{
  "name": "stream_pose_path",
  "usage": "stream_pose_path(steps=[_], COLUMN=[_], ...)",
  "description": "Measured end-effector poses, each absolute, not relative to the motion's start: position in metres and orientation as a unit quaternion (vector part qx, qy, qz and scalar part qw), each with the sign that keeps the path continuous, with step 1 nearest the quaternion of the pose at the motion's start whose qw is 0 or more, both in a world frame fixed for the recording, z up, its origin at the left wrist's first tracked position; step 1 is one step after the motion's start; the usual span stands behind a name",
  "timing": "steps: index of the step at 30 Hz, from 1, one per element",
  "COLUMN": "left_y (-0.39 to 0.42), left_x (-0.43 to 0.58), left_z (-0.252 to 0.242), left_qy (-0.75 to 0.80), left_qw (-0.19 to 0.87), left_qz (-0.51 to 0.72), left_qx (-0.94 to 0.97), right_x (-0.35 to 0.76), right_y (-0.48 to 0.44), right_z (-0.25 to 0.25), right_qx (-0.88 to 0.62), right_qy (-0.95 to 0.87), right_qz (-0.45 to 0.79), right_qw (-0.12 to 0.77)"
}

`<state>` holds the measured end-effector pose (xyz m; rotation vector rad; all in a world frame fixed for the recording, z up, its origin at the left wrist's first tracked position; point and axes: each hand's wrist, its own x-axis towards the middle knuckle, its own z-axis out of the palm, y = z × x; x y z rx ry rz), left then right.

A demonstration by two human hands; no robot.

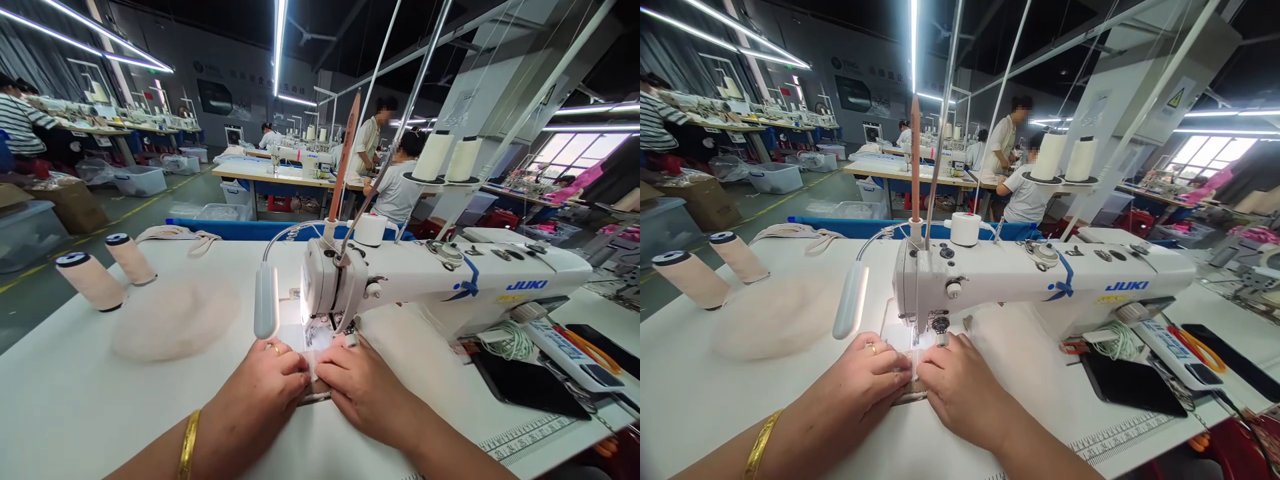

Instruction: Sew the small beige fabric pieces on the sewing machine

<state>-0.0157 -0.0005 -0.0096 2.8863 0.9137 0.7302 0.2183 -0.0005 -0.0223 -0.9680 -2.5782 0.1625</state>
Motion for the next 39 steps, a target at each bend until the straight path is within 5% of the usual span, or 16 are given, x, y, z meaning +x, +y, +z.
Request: stream_pose_path(steps=[26, 39], left_y=[0.027, 0.0], left_x=[-0.015, -0.02], left_z=[-0.019, -0.006], left_qy=[0.373, 0.45], left_qw=[-0.016, -0.083], left_qz=[0.22, 0.109], left_qx=[0.901, 0.883], right_x=[0.208, 0.199], right_y=[0.013, 0.001], right_z=[-0.024, -0.031], right_qx=[-0.44, -0.336], right_qy=[-0.869, -0.901], right_qz=[0.01, 0.039], right_qw=[0.226, 0.27])
